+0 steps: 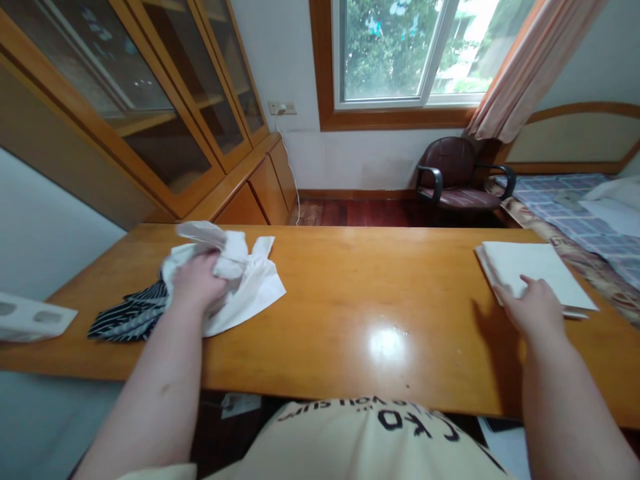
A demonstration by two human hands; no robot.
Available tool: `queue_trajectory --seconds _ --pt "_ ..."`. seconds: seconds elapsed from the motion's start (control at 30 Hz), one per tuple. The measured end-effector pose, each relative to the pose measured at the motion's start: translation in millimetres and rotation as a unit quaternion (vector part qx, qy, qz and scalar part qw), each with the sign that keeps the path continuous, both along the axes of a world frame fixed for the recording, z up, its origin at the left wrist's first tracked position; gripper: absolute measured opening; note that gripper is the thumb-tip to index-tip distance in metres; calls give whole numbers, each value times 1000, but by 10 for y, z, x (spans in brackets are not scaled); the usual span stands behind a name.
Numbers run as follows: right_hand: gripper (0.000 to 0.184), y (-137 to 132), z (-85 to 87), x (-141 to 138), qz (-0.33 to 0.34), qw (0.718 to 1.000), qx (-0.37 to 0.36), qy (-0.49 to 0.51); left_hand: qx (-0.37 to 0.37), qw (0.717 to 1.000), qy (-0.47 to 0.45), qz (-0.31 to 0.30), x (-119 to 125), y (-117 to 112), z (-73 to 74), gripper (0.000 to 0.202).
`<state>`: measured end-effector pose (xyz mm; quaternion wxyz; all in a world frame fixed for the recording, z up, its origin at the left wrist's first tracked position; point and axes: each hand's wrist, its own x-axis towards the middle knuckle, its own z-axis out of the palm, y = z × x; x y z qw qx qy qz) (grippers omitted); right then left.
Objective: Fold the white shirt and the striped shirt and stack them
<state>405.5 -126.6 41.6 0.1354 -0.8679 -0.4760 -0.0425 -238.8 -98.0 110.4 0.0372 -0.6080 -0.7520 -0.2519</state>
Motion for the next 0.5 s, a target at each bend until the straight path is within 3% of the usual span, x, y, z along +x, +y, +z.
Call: queue_trajectory --seconds 0.07,0.13,0.2,0.3,0.37,0.5 --pt "71 55 -100 3 -14 997 -78 -8 -123 991 58 6 57 125 -309 48" --pt "76 85 -178 -14 -4 992 -119 -31 -156 985 77 4 72 200 -528 57" --pt "71 103 -218 -8 -3 989 -133 -70 -155 985 80 9 53 227 -627 63" --pt "60 139 -225 56 -54 983 -135 -110 -147 984 89 34 43 222 -636 66" --pt "63 178 -219 106 -88 979 -138 -122 -146 984 96 46 53 221 -616 66" --pt "60 262 -180 180 -97 974 -182 -96 -168 981 98 21 -22 230 -524 68"
